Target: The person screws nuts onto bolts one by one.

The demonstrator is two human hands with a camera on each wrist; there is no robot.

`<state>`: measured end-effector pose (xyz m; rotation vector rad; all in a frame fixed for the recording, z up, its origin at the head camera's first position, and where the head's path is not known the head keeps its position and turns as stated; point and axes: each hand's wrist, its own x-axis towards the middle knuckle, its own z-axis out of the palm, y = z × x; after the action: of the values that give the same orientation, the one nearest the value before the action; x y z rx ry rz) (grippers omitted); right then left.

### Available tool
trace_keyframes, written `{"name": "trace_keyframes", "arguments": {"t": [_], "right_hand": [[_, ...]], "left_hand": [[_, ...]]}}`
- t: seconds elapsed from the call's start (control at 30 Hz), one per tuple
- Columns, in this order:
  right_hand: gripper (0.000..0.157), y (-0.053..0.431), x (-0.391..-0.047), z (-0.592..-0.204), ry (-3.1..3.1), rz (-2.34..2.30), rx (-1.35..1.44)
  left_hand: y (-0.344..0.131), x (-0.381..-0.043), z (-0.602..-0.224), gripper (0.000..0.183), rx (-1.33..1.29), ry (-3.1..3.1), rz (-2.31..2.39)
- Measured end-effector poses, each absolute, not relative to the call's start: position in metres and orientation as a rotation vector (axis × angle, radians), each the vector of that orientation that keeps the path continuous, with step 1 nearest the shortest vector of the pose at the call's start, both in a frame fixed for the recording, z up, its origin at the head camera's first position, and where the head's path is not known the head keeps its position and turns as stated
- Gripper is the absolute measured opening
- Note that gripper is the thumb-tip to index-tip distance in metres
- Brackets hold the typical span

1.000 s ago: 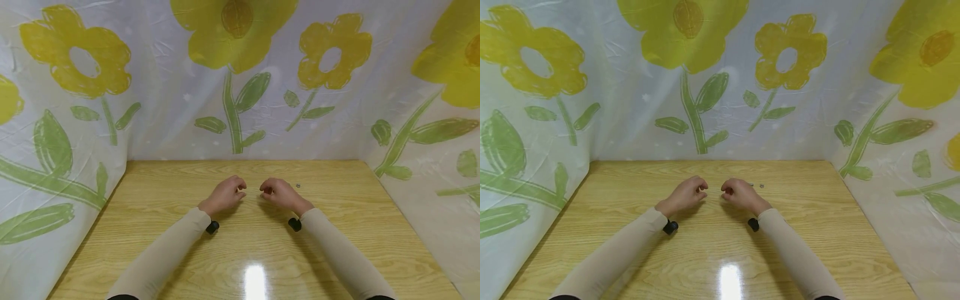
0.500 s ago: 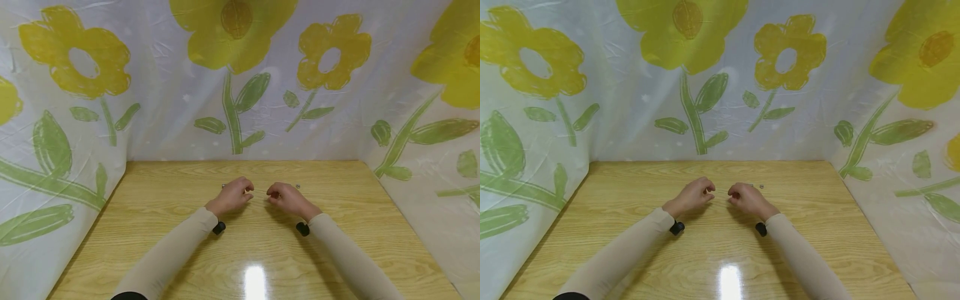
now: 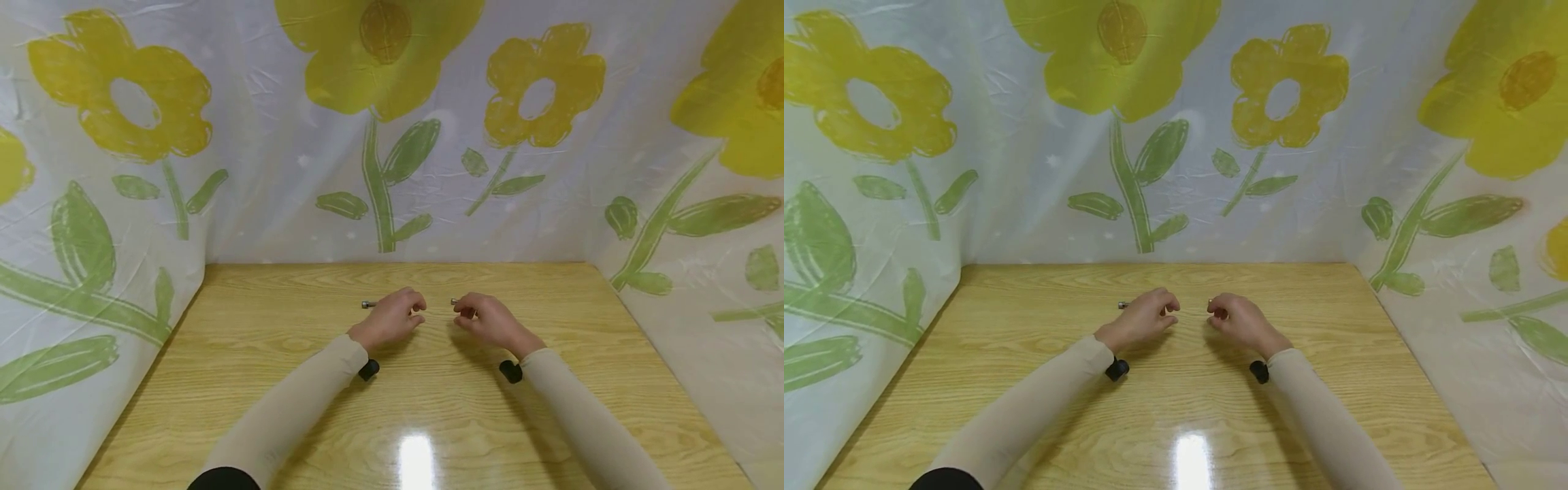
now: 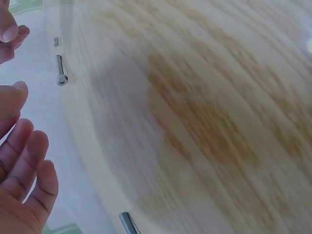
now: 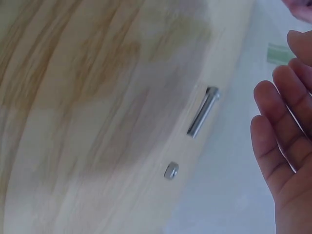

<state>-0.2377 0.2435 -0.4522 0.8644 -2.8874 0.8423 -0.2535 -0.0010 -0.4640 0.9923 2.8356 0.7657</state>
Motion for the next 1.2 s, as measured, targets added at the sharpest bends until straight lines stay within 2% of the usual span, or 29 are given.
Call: {"name": "trace_keyframes", "arguments": {"t": [0.93, 1.2], "right_hand": [[0.017, 0.273, -0.242, -0.451, -2.888, 0.87, 0.733], [0.018, 0.273, -0.245, -0.45, -2.893, 0.874, 0.754]], "left_hand": [[0.029, -0.267, -0.46, 0.023, 1.077, 2.822, 0.749], [0.032, -0.268, -0.458, 0.022, 1.018, 2.826, 0.752]]}}
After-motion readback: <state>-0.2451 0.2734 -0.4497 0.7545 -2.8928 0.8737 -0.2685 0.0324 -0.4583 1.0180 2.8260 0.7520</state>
